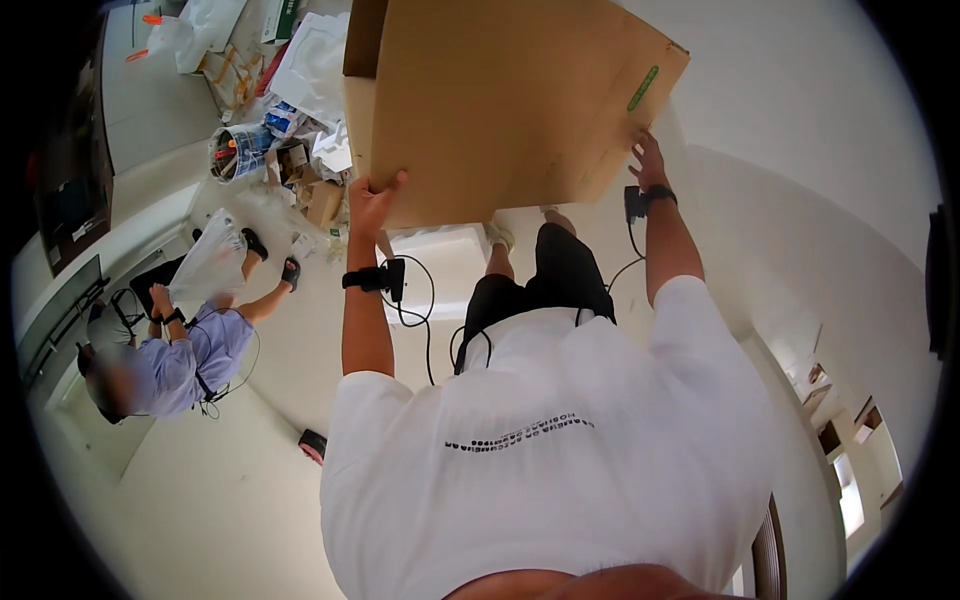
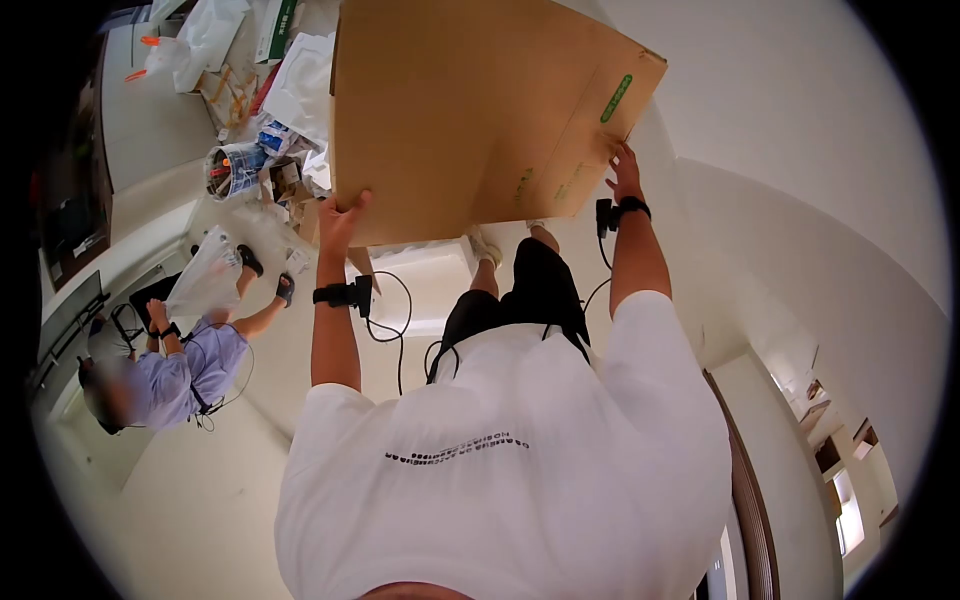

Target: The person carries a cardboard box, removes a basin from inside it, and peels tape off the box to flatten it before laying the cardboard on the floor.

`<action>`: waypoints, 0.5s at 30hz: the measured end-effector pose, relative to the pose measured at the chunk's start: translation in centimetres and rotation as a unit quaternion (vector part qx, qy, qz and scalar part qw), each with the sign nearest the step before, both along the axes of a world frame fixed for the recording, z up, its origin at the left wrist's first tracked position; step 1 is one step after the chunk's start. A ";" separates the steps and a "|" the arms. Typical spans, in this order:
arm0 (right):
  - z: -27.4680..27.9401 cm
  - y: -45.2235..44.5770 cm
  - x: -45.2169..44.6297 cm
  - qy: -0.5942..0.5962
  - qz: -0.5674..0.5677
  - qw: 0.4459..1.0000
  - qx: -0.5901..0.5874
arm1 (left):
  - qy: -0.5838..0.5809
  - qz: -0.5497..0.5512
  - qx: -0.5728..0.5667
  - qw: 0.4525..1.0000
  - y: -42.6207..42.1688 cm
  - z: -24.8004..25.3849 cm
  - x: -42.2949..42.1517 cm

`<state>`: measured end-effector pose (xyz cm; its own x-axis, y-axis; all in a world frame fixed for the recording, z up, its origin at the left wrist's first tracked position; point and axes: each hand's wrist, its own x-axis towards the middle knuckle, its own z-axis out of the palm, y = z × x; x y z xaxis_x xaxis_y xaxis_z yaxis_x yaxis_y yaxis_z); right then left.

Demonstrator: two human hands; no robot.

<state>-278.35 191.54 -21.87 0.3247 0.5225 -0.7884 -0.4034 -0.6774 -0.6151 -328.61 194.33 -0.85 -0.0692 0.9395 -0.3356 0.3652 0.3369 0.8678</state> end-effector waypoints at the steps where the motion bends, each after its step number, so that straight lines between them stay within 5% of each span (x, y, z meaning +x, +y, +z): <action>1: -0.1 0.2 0.4 0.000 -0.013 1.000 0.003 | 0.008 0.000 0.009 1.000 -0.1 0.0 0.8; 6: -2.0 0.7 5.7 -0.108 -0.082 0.988 0.069 | 0.012 -0.012 0.031 0.999 -0.2 4.3 6.8; 9: -3.3 1.4 9.0 -0.115 0.020 0.993 0.023 | 0.018 0.003 0.047 0.999 -0.8 4.9 8.8; 15: -0.9 3.1 8.5 -0.006 -0.062 0.998 0.012 | 0.061 0.008 0.083 0.995 -0.5 4.6 9.0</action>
<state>-269.82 194.65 -22.77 0.3975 0.4963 -0.7718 -0.4761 -0.6075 -0.6358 -319.57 193.88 3.74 -0.1143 0.9797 -0.1645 0.4664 0.1992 0.8619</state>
